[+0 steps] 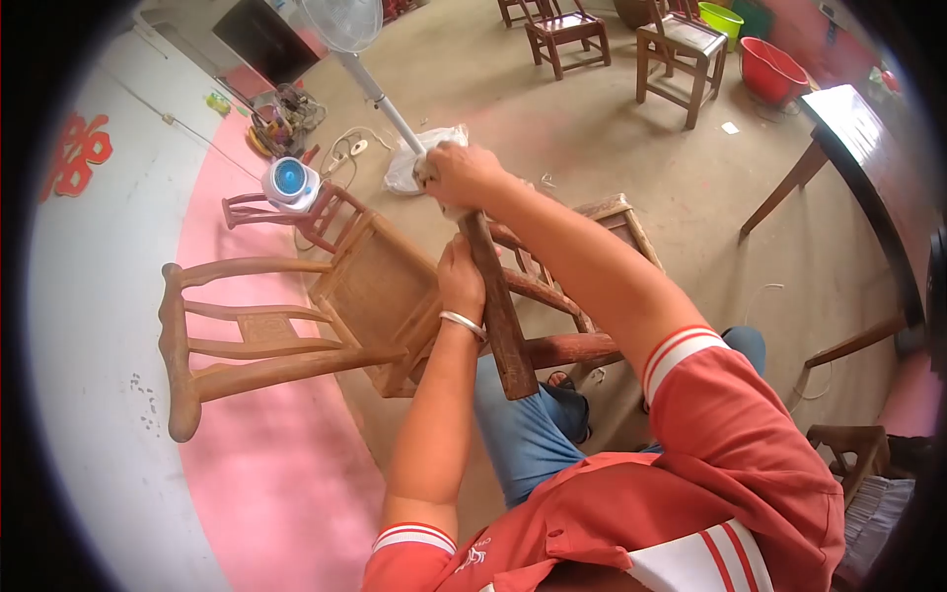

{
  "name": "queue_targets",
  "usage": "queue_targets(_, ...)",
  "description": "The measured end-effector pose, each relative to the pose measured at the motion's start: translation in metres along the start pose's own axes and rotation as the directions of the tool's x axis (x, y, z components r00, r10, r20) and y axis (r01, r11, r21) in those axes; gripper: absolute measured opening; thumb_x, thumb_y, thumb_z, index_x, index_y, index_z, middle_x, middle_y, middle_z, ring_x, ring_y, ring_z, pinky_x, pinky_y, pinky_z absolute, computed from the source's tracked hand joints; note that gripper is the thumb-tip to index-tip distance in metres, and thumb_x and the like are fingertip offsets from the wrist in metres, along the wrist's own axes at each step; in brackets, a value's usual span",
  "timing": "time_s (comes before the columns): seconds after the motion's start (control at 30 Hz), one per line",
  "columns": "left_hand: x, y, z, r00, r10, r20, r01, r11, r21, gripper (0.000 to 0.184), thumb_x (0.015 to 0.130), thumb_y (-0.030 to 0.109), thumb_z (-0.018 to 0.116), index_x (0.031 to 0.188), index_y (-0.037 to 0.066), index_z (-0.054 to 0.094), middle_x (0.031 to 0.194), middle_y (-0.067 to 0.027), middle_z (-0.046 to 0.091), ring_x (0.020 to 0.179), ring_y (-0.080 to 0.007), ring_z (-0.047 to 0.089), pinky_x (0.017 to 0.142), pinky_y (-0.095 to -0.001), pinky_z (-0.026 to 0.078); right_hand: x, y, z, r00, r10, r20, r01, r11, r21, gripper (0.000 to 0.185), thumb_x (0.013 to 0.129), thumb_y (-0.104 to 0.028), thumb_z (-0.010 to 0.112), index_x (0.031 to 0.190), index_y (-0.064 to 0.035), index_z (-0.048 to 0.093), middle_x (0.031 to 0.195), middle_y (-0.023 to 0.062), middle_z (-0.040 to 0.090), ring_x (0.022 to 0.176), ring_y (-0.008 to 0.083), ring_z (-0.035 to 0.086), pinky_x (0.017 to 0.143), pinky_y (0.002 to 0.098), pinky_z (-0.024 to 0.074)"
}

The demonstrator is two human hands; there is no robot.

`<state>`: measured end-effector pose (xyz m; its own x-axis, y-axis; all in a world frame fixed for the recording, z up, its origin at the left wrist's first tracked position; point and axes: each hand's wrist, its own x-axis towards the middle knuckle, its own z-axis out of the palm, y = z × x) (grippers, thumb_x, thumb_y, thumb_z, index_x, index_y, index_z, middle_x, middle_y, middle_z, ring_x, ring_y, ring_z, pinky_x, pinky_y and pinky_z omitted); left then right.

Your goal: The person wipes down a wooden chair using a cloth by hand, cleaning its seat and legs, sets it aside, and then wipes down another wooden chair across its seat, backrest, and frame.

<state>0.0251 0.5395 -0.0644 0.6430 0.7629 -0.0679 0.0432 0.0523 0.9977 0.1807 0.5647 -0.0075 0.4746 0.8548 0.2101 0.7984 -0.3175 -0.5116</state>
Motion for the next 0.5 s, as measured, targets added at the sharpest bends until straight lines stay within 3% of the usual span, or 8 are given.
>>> queue_targets(0.1,0.005,-0.012,-0.002,0.998,0.065,-0.018,-0.066,0.997,-0.049,0.042,0.101,0.033,0.038,0.098,-0.002,0.060,0.082,-0.0131,0.066,0.076,-0.0199,0.062,0.072,-0.0322,0.050,-0.054,0.001,-0.003,0.981,-0.159,-0.110,0.168,0.982,0.083,0.041,0.079,-0.031,0.060,0.112,-0.0052,0.060,0.134,0.0140,0.050,0.097,0.0368,0.064,0.081,0.0461,0.0530)
queue_targets(0.17,0.008,-0.017,-0.002,0.959,0.253,-0.131,-0.223,0.953,0.204,0.039,0.100,0.029,0.041,0.106,-0.006,0.059,0.092,-0.0186,0.065,0.089,-0.0254,0.062,0.084,-0.0356,0.047,-0.096,0.007,-0.005,0.969,-0.139,-0.203,0.185,0.955,0.231,0.039,0.080,-0.029,0.059,0.110,-0.0041,0.058,0.131,0.0154,0.051,0.096,0.0391,0.062,0.083,0.0475,0.0511)
queue_targets(0.2,0.003,-0.014,-0.002,0.958,0.258,-0.126,-0.231,0.953,0.194,0.039,0.100,0.029,0.041,0.106,-0.006,0.059,0.092,-0.0186,0.065,0.089,-0.0254,0.062,0.084,-0.0356,0.047,-0.118,0.008,-0.011,0.970,-0.105,-0.218,0.163,0.949,0.270,0.038,0.081,-0.029,0.059,0.109,-0.0037,0.058,0.128,0.0162,0.052,0.097,0.0403,0.061,0.083,0.0482,0.0500)
queue_targets(0.27,-0.020,-0.003,-0.003,0.907,0.421,-0.001,-0.402,0.868,0.292,0.037,0.097,0.023,0.047,0.117,-0.007,0.055,0.111,-0.0217,0.060,0.104,-0.0297,0.056,0.094,-0.0384,0.042,-0.162,0.025,-0.017,0.993,-0.052,-0.110,0.085,0.942,0.325,0.040,0.083,-0.026,0.057,0.117,-0.0045,0.056,0.127,0.0215,0.054,0.104,0.0426,0.056,0.088,0.0467,0.0484)
queue_targets(0.37,-0.082,0.027,-0.002,0.877,0.477,0.059,-0.454,0.784,0.424,0.039,0.096,0.020,0.052,0.127,-0.004,0.049,0.126,-0.0178,0.052,0.111,-0.0293,0.051,0.097,-0.0392,0.040,-0.217,0.054,-0.031,0.998,0.029,0.060,-0.043,0.967,0.252,0.035,0.085,-0.023,0.054,0.114,-0.0025,0.057,0.108,0.0175,0.063,0.097,0.0351,0.063,0.084,0.0434,0.0497)
queue_targets(0.43,-0.125,0.051,-0.003,0.879,0.470,0.084,-0.460,0.787,0.412,0.040,0.097,0.021,0.052,0.129,-0.003,0.048,0.128,-0.0155,0.051,0.113,-0.0280,0.050,0.098,-0.0393,0.039,-0.235,0.067,-0.040,0.960,0.281,-0.005,-0.166,0.580,0.797,0.033,0.090,-0.019,0.051,0.117,-0.0008,0.056,0.101,0.0104,0.064,0.093,0.0204,0.062,0.084,0.0352,0.0498)
queue_targets(0.47,-0.146,0.060,-0.003,0.945,0.307,0.111,-0.320,0.939,0.129,0.041,0.098,0.023,0.052,0.130,-0.002,0.048,0.128,-0.0142,0.052,0.113,-0.0260,0.050,0.098,-0.0382,0.040,-0.238,0.057,-0.066,0.953,0.301,-0.018,-0.140,0.494,0.858,0.034,0.092,-0.016,0.050,0.122,0.0007,0.054,0.103,0.0050,0.063,0.093,0.0122,0.056,0.085,0.0295,0.0483)
queue_targets(0.5,-0.162,0.064,-0.003,0.972,0.149,0.182,-0.121,0.980,-0.155,0.042,0.099,0.025,0.051,0.131,-0.001,0.048,0.128,-0.0129,0.052,0.113,-0.0240,0.051,0.098,-0.0372,0.040,-0.239,0.040,-0.091,0.967,0.256,-0.018,-0.090,0.405,0.910,0.034,0.093,-0.015,0.050,0.123,0.0014,0.053,0.103,0.0049,0.063,0.094,0.0126,0.057,0.085,0.0293,0.0484)
